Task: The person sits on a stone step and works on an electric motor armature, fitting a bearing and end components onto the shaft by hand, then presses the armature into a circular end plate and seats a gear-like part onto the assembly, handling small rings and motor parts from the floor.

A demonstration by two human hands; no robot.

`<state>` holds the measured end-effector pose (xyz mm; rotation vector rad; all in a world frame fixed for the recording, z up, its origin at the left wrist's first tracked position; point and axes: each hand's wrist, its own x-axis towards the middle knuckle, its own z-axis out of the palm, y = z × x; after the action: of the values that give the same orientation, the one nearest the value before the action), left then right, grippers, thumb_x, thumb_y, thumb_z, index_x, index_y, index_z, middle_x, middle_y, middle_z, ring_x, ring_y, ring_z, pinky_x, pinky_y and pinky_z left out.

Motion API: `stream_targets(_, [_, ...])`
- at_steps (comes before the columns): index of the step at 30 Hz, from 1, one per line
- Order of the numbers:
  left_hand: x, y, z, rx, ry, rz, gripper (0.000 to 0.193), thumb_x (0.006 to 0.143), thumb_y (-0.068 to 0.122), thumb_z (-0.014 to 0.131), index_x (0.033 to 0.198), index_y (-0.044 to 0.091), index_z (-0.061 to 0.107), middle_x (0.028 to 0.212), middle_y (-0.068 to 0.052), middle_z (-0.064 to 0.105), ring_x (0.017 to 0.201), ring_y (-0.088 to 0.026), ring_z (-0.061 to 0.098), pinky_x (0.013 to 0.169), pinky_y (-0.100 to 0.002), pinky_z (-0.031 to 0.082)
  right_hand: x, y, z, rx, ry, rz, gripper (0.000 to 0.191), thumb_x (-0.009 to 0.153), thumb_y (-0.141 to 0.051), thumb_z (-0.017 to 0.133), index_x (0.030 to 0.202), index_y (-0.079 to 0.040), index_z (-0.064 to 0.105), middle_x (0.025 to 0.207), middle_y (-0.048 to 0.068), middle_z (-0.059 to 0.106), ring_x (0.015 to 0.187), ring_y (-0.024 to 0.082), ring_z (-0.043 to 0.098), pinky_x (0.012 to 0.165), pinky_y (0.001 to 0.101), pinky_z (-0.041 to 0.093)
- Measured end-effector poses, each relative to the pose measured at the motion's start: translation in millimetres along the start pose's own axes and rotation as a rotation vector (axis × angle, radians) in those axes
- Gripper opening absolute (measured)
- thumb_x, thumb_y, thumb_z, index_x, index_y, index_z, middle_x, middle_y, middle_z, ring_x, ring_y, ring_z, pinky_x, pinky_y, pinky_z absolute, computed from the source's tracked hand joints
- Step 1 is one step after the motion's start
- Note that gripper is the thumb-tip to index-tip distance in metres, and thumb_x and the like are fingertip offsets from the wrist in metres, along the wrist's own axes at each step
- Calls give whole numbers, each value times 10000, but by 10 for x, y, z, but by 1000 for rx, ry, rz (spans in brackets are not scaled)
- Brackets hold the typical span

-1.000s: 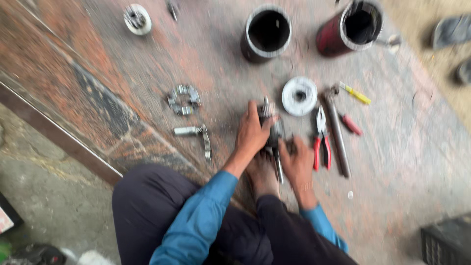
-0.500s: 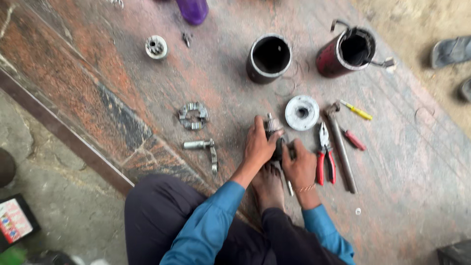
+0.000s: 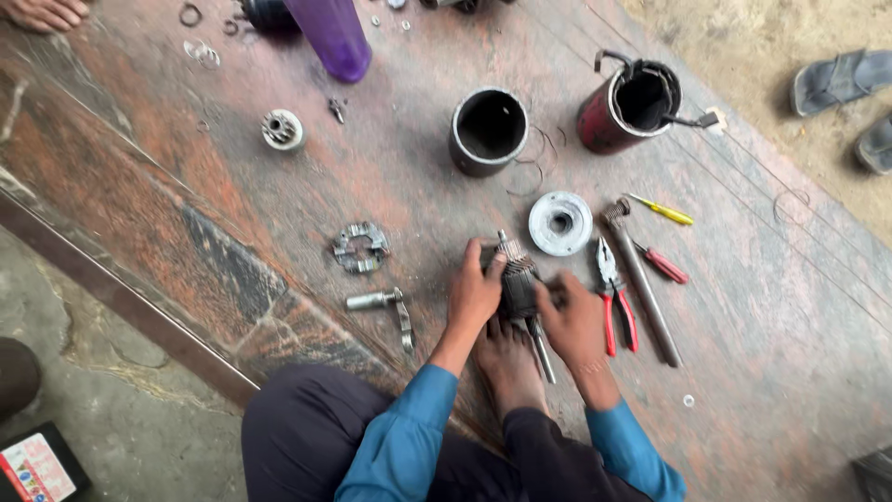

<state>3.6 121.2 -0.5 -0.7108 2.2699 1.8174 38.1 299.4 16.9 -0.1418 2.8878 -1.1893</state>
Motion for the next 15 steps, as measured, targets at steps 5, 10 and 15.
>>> stream_targets(5, [-6,42,-215,227,86,111,239,1019,167,604,1245,91,606,1191,-201,671,1120,-420,637,919,-505,503,-262,68,-96,93,91,435,274,983,-230,732,891,-10,596,639,77,561,590,113,467,541,314,388])
stream_targets(10, [-297,401,-234,636,-45,372,493,911,97,666,1377,38,518,1320,-239,568,1155,-452,580,933,-523,500,-634,126,-71,344,142,533,235,991,-244,670,922,-30,601,699,24,597,629,86,550,571,284,469])
stream_targets(15, [-763,569,-526,723,-483,439,701,792,180,772,1404,14,472,1415,-237,535,1185,-477,552,893,-557,483,-895,175,94,407,88,554,194,1001,-240,603,987,-53,652,732,50,657,664,105,595,622,292,503])
